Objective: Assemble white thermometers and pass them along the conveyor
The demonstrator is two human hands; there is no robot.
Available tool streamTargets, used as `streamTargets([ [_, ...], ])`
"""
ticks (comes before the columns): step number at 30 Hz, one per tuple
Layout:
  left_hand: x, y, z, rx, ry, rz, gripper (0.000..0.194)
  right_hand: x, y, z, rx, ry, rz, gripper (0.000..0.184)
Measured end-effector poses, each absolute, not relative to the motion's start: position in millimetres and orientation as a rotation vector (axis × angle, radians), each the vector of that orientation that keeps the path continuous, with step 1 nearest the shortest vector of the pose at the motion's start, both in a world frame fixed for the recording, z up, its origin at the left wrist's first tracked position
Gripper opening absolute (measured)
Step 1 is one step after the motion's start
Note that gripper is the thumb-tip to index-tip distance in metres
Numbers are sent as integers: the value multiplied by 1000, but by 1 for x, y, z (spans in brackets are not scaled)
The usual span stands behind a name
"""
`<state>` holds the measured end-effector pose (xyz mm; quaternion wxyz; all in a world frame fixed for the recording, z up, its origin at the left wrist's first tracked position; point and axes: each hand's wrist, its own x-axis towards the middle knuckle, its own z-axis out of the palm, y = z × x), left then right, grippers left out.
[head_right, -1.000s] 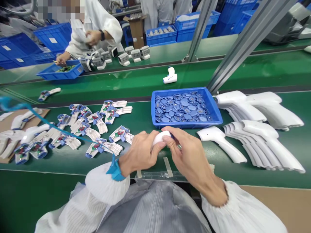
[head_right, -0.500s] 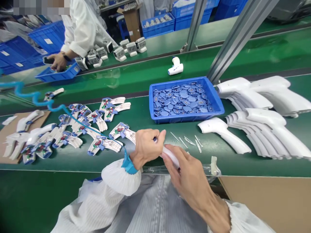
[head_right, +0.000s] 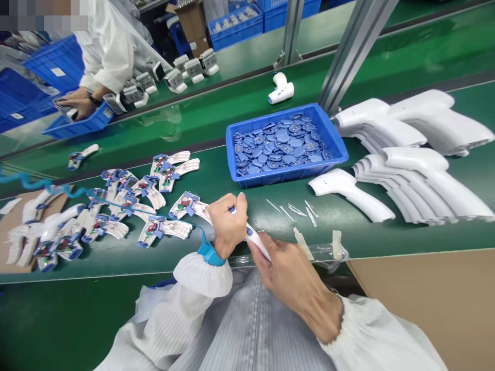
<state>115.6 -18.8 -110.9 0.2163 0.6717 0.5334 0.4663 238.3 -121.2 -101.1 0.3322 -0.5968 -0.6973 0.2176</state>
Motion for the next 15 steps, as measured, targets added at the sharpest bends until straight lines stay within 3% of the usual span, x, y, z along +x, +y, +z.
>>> streamTargets([
  [5,78,-21,-81,2237,1218,786,41,266,-120,-81,-1652,-1801,747,36],
  [8,26,8,-48,2170,1497,535,46,263,-105,-69,-1699,-1704,671,39],
  [12,-46,103,0,1742,2095,621,44,202,-62,-74,-1646,-1868,434,41],
  [15,-79,171,26,1625,2206,769,44,147,-24,-86,-1691,-2119,412,39],
])
